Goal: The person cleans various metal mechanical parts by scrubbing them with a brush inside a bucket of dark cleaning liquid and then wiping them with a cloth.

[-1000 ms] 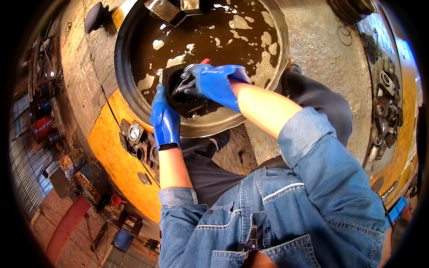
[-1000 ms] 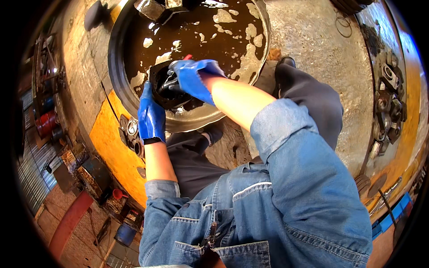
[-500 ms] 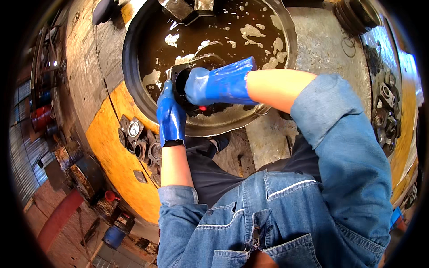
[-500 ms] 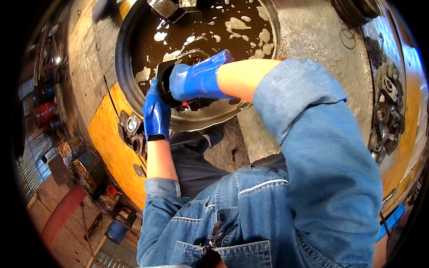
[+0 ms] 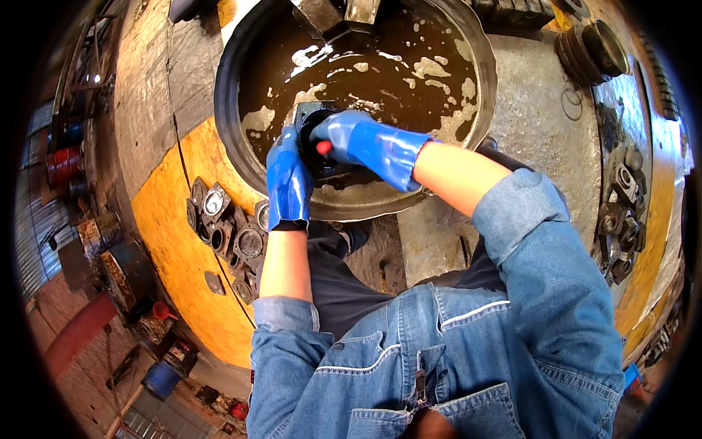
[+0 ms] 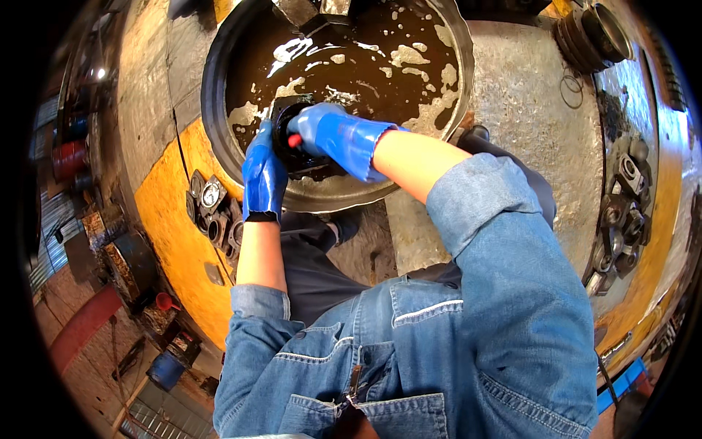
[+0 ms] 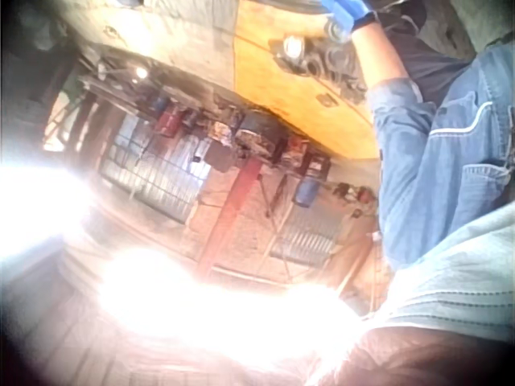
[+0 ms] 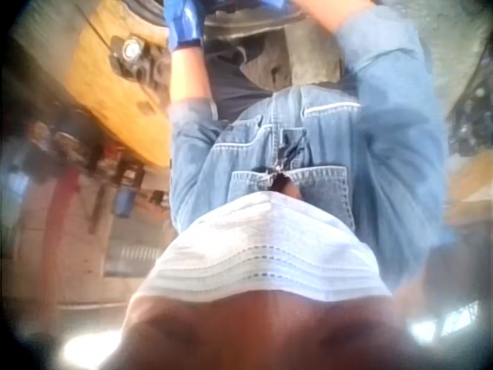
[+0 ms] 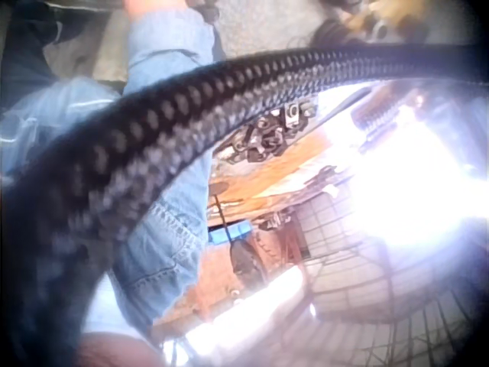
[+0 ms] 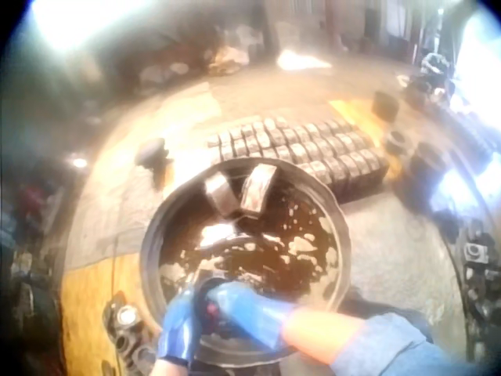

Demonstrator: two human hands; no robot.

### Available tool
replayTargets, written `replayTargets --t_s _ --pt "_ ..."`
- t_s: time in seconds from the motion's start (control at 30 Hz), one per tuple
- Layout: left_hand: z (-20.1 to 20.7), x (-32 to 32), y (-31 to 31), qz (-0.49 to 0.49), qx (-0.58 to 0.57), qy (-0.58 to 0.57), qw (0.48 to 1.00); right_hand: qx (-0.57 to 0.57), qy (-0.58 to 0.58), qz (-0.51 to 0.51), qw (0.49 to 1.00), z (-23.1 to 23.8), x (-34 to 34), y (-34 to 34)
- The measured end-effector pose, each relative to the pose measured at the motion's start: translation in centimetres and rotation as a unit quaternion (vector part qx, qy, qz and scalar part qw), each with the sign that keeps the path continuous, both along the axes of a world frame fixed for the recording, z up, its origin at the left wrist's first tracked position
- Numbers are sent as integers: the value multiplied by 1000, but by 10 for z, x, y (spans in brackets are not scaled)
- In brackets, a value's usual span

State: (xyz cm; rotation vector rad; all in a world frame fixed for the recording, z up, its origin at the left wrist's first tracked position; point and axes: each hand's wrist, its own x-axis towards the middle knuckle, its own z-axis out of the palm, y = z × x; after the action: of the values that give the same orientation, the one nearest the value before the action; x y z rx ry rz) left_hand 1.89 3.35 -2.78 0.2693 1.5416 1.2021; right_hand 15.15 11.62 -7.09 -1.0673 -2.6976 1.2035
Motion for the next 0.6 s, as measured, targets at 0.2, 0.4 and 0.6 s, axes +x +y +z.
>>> replayTargets --t_s 0.2,0.4,0.6 --pt "-6 -5 -3 8 22 -9 1000 -36 102 36 993 32 35 -9" --pt "-14 -8 -6 23 26 -10 999 139 69 168 974 55 29 -20" --pt "-15 -11 -5 10 54 16 998 212 146 181 949 38 33 -14"
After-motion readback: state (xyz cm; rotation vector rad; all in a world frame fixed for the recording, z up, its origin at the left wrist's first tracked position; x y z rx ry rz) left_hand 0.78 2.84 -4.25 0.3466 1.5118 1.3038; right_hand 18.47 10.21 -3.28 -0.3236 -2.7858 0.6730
